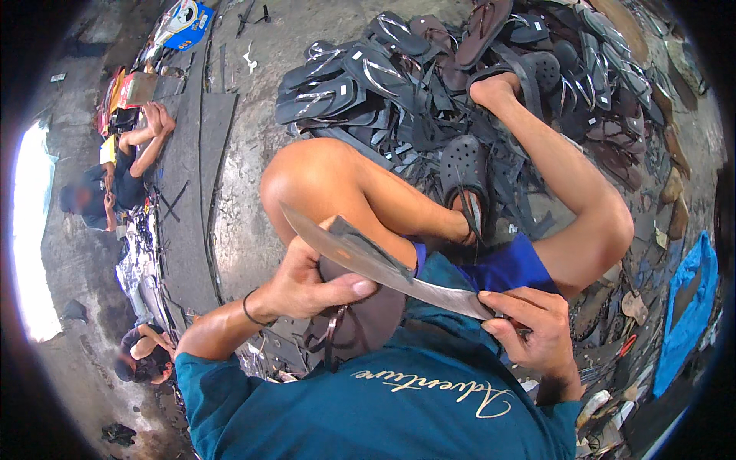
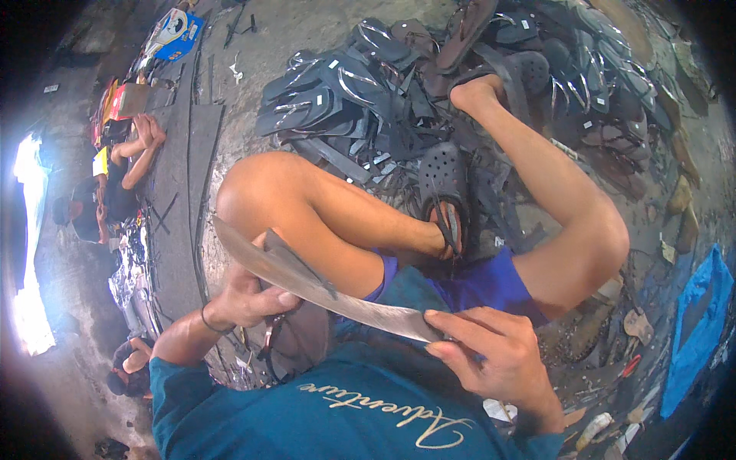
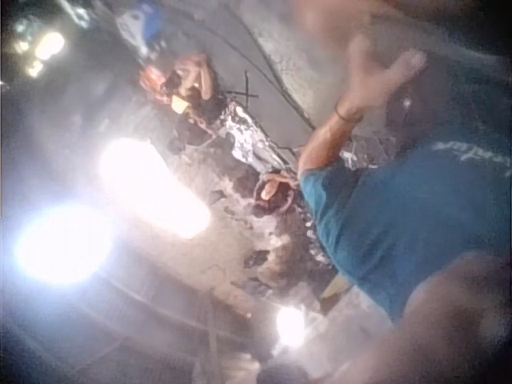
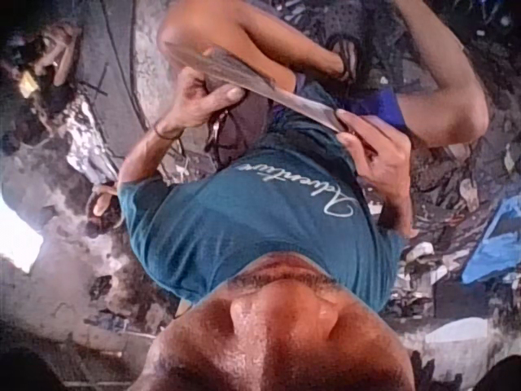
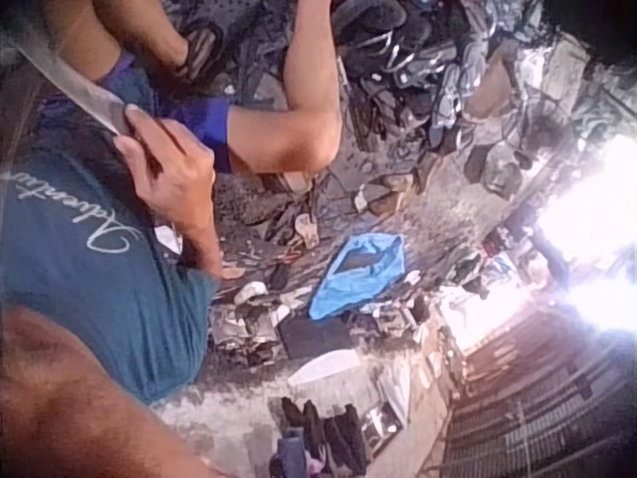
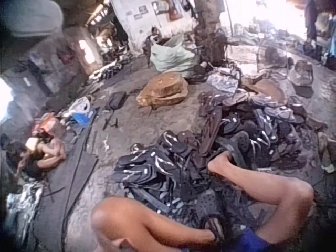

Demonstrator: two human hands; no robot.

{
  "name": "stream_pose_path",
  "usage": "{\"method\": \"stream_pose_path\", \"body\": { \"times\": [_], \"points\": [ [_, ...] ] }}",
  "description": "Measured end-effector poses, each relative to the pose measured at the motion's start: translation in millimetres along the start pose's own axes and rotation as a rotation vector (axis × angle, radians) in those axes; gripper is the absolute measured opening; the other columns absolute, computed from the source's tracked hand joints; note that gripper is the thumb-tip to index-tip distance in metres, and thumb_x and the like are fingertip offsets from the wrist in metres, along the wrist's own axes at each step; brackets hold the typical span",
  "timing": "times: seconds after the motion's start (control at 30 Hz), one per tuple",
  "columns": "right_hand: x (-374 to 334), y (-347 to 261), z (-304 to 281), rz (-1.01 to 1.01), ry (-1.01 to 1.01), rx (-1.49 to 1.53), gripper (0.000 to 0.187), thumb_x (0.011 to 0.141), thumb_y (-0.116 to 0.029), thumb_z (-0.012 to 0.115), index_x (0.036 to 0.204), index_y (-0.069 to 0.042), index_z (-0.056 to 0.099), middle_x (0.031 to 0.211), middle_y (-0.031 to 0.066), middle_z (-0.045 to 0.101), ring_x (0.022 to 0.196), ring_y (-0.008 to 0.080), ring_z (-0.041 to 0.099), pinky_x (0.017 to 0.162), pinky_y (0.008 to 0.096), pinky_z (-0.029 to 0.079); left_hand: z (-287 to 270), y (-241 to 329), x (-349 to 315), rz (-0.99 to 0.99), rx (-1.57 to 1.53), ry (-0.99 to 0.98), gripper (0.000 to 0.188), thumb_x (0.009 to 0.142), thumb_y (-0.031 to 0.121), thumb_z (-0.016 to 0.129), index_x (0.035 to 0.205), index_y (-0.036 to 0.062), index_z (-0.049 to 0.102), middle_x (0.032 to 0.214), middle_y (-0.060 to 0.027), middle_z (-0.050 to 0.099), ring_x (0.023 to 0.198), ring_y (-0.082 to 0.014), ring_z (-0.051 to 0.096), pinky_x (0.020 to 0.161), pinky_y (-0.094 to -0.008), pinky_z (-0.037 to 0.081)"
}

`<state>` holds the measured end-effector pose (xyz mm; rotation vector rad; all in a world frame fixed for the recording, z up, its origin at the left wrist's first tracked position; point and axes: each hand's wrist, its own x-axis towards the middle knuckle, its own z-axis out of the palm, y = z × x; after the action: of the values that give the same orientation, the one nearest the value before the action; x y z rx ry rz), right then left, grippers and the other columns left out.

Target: The person sits on the floor and uses a knife to trim excess material from the edges of several sandals. They handle each sandal individually, scraping the sole and sides, then place the trimmed pieces aside.

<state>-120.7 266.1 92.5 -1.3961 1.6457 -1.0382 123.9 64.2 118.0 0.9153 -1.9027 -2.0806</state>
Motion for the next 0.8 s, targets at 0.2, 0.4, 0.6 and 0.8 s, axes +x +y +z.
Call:
{"method": "stream_pose_path", "body": {
  "times": [0.2,0.4,0.6,0.8],
  "points": [
    [18,-19,5,-0.007,0.026,0.012,0.028,0.08,-0.016,0.078,0.104,-0.004,0.072,0.079,0.0107,0.068,0.059,0.021,0.063,0.052,0.0308,0.05,7,6,3,-0.047,-0.03,-0.083,0.033,0.085,0.016,0.076,0.11,-0.0005,0.063,0.104,-0.0071,0.067,0.1,-0.014,0.061,0.088,-0.0317,0.048],
    [41,-20,13,-0.054,-0.049,0.2,0.027,0.084,-0.013,0.073,0.106,0.001,0.07,0.075,0.0115,0.068,0.052,0.0115,0.055,0.047,0.0248,0.042,23,7,8,0.021,0.007,-0.177,0.04,0.083,0.019,0.078,0.114,-0.0005,0.062,0.103,-0.006,0.067,0.097,-0.0134,0.062,0.086,-0.0303,0.05],
    [63,-14,21,-0.023,-0.199,0.771,0.049,0.098,-0.019,0.057,0.141,0.002,0.045,0.106,0.0065,0.067,0.081,0.0053,0.055,0.066,0.0245,0.048,4,53,25,-0.017,0.338,-0.289,0.05,0.079,0.03,0.082,0.113,-0.0007,0.062,0.1,-0.0083,0.068,0.093,-0.0166,0.064,0.081,-0.0307,0.051],
    [75,18,49,-0.101,-0.043,1.06,0.054,0.1,-0.022,0.056,0.145,0.002,0.038,0.106,0.006,0.063,0.081,0.0077,0.055,0.07,0.0224,0.047,-6,112,13,0.318,0.885,-0.051,0.059,0.065,0.041,0.089,0.101,0.0017,0.063,0.094,-0.0114,0.068,0.086,-0.0222,0.066,0.073,-0.0333,0.051]
  ]
}}
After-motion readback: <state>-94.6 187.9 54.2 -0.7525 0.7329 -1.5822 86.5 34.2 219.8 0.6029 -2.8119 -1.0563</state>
